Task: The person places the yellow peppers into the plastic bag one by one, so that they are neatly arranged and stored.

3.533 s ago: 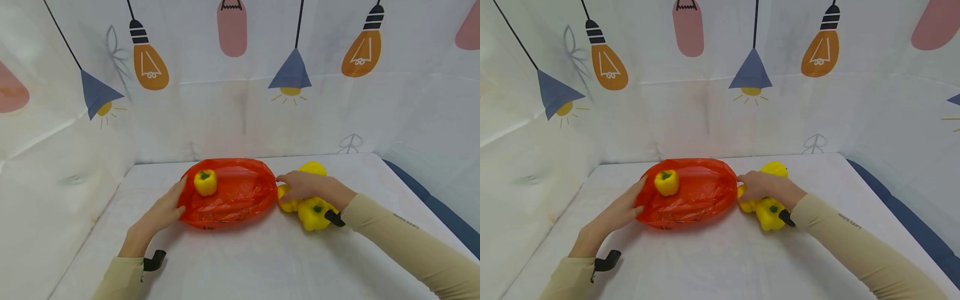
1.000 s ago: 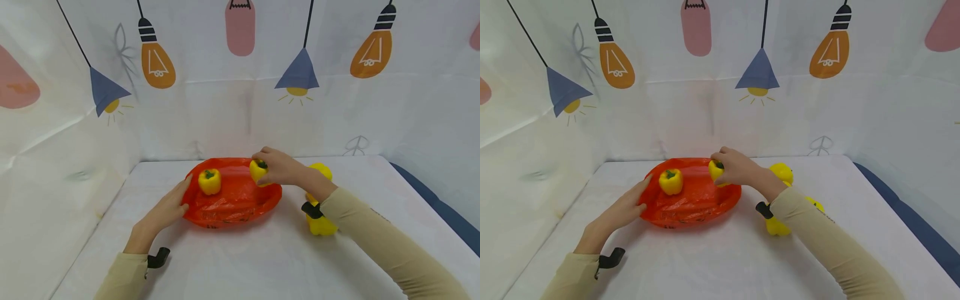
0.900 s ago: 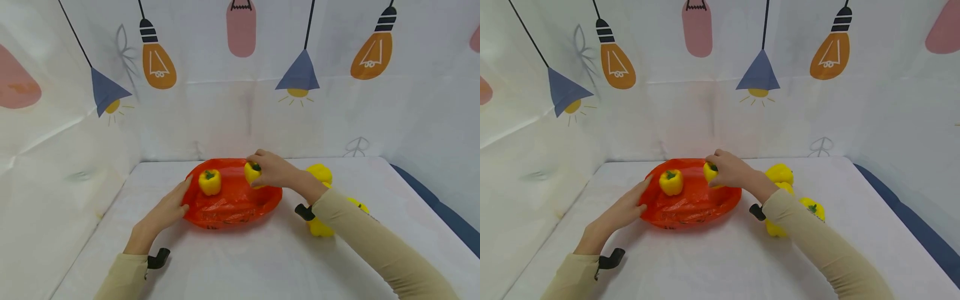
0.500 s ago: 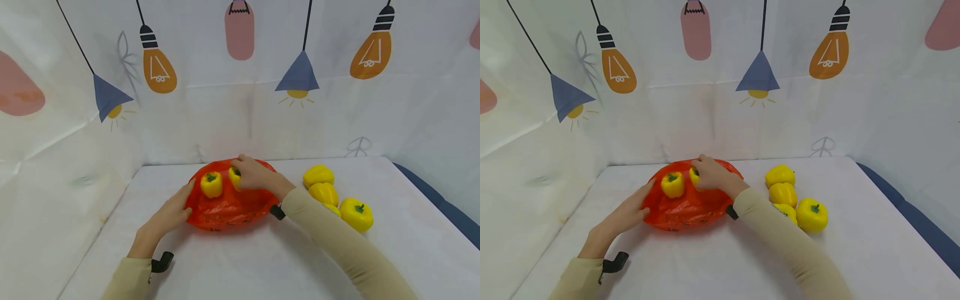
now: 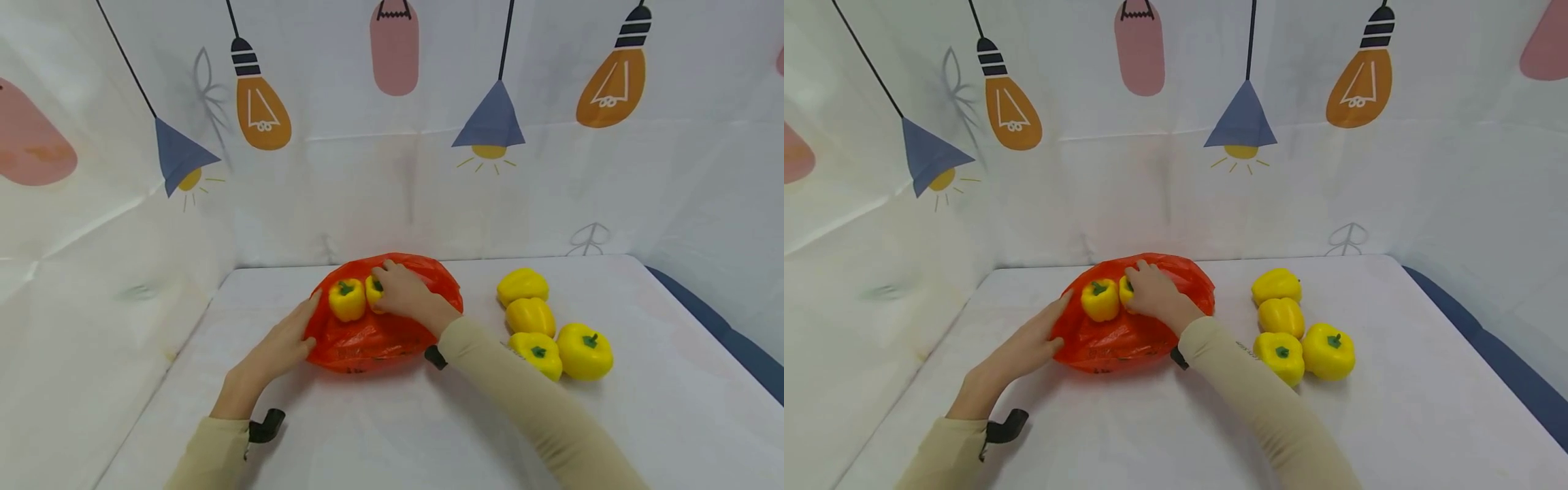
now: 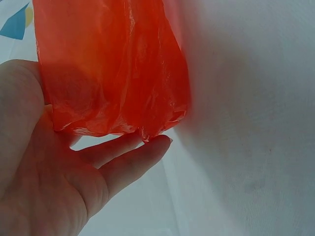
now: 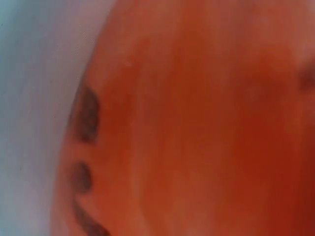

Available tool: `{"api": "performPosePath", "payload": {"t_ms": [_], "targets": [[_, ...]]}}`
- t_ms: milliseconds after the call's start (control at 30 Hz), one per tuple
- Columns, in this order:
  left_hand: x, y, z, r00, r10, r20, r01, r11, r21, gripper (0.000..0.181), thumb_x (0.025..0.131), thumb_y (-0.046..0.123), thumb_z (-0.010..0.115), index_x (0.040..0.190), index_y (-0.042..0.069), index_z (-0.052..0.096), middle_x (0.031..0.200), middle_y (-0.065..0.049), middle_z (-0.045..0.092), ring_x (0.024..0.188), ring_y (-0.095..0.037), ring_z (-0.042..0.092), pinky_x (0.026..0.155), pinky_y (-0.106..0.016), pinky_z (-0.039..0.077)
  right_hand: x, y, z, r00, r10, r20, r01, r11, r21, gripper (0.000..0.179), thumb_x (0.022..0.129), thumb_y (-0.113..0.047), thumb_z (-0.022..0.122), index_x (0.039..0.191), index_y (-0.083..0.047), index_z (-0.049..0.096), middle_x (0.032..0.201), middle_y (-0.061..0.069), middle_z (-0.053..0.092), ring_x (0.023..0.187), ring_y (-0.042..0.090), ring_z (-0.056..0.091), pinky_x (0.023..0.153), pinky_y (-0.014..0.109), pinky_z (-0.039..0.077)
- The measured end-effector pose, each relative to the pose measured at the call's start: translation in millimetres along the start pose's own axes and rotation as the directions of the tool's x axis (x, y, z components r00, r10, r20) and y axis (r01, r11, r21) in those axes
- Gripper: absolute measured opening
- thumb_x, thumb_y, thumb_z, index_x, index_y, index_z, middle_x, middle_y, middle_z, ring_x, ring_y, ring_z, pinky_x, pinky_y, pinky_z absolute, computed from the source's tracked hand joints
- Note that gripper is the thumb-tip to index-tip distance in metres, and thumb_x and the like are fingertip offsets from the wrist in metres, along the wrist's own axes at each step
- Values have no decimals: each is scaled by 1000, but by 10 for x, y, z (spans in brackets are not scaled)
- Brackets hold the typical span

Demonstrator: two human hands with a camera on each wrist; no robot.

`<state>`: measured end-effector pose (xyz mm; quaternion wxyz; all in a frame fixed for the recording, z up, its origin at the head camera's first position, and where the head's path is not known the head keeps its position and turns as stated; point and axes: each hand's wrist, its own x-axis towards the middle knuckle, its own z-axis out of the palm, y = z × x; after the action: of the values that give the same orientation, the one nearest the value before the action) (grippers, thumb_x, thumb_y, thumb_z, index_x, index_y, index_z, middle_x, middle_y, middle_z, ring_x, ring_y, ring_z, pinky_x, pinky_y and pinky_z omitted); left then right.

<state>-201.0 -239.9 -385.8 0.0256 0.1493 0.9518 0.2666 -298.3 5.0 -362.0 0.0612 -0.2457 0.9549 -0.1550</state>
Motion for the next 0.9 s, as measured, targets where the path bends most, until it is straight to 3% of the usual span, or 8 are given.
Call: {"api": "performPosePath", "payload": {"t_ms": [433, 667, 900], "targets": [[4, 4, -1, 1000, -3, 5, 3, 1000, 6, 81, 94, 5, 52, 161, 10, 8, 166, -14, 18, 153, -36, 21, 121, -58, 25, -24, 19, 32, 998, -64, -20, 62, 994, -86, 65, 92, -37, 69, 146, -13, 43, 139, 11, 45, 123, 27, 49, 106, 40, 50], [29, 24, -14, 1000, 0, 4, 0, 1000, 9, 81, 93, 4, 52, 161, 11, 8, 166, -15, 18, 152, -37, 22, 121, -58, 26, -99, 18, -111, 998, 0, 58, 2, 999, -44, 80, 90, -45, 69, 156, -18, 32, 162, 10, 28, 148, 30, 33, 117, 50, 38], [29, -4, -14, 1000, -9, 14, 9, 1000, 4, 80, 93, 5, 52, 161, 10, 9, 166, -14, 18, 153, -37, 21, 121, -58, 25, -234, 27, -316, 993, -72, 99, 80, 993, -86, 62, 92, -38, 65, 148, -18, 46, 151, 5, 45, 133, 23, 49, 114, 46, 43]]}}
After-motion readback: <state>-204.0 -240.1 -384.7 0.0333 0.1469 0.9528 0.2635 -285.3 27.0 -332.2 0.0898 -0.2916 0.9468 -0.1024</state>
